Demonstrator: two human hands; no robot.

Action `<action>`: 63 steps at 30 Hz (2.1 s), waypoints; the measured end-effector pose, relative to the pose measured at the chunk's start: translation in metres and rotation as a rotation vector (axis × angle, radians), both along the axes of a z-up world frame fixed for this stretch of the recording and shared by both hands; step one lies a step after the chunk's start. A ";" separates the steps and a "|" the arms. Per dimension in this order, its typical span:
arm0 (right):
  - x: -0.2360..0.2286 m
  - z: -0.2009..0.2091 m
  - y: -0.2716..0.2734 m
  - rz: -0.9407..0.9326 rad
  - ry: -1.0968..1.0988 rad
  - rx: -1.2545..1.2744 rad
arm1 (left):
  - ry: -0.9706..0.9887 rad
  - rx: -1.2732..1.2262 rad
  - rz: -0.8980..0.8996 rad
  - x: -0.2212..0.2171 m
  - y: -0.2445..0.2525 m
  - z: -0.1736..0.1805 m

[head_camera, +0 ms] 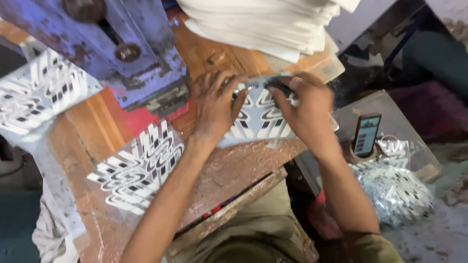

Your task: The person places white sticker sheets onto a white plastic component and presses them down using a blue press machine. They then use a small black tool to rub and smooth the stickers onto the surface of the sheets.

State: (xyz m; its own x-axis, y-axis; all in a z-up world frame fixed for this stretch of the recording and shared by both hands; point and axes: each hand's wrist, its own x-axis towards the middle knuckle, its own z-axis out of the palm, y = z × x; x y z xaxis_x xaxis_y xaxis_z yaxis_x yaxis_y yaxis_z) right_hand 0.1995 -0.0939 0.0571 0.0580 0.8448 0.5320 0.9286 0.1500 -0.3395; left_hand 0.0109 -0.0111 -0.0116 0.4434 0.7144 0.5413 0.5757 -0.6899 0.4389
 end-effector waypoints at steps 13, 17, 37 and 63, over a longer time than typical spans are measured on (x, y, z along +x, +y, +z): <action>-0.004 0.024 -0.091 0.193 0.392 -0.566 | -0.043 0.123 -0.006 -0.040 -0.030 0.036; 0.035 -0.006 -0.137 0.279 0.592 -0.413 | 0.093 -0.216 0.084 -0.137 -0.077 0.064; 0.000 -0.010 -0.087 0.066 0.169 -0.163 | 0.130 -0.157 -0.019 0.010 0.007 -0.008; 0.027 -0.047 -0.154 0.142 0.859 -0.700 | -0.170 -0.474 0.040 -0.136 -0.052 0.110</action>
State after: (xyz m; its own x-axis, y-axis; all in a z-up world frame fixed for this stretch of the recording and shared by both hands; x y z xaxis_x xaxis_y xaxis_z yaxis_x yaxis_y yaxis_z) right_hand 0.2264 -0.2483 0.0102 0.0573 0.9705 -0.2340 0.3346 -0.2395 -0.9114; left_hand -0.1254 -0.0634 0.0980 0.3441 0.9140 0.2151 0.4909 -0.3704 0.7885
